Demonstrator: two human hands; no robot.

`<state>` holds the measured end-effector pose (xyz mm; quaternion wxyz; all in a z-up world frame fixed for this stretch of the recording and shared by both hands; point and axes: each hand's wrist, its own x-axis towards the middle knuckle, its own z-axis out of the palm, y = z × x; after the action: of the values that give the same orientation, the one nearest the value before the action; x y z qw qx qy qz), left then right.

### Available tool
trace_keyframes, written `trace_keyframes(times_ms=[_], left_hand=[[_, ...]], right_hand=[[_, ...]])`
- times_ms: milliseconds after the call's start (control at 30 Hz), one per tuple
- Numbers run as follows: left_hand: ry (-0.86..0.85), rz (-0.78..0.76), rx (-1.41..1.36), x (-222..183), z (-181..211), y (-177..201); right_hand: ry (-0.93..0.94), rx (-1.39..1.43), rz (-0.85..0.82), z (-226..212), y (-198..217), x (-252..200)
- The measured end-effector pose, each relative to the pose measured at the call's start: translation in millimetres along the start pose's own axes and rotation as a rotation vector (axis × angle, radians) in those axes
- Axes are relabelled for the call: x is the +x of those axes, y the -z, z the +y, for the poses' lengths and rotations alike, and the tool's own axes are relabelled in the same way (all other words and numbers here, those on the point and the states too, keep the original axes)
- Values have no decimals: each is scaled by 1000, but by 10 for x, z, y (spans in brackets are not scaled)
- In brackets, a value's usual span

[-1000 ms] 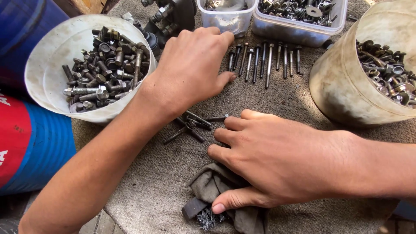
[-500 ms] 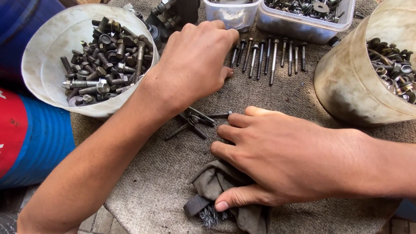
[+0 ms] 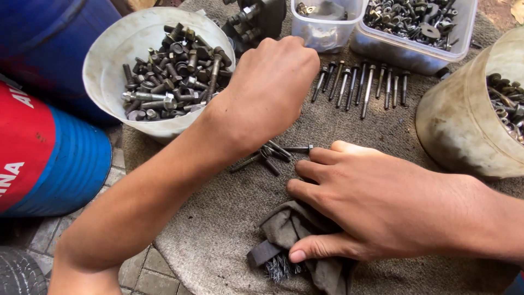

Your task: Cleaning metal bolts by scrubbing them with a wire brush and wiping them with a cloth to remove debris.

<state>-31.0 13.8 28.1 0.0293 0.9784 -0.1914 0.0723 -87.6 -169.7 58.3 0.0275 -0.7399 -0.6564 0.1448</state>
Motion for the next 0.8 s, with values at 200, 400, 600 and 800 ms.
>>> trace_keyframes(times_ms=[200, 400, 600, 800], left_hand=[[66, -153, 77, -155, 144, 151], [-12, -219, 146, -193, 127, 186], [-86, -124, 139, -115, 66, 168], [-154, 5, -287, -228, 81, 602]], right_hand=[[97, 47, 80, -9, 100, 18], [162, 82, -23, 9, 81, -18], [148, 198, -105, -7, 177, 1], [267, 260, -25, 3, 270, 26]])
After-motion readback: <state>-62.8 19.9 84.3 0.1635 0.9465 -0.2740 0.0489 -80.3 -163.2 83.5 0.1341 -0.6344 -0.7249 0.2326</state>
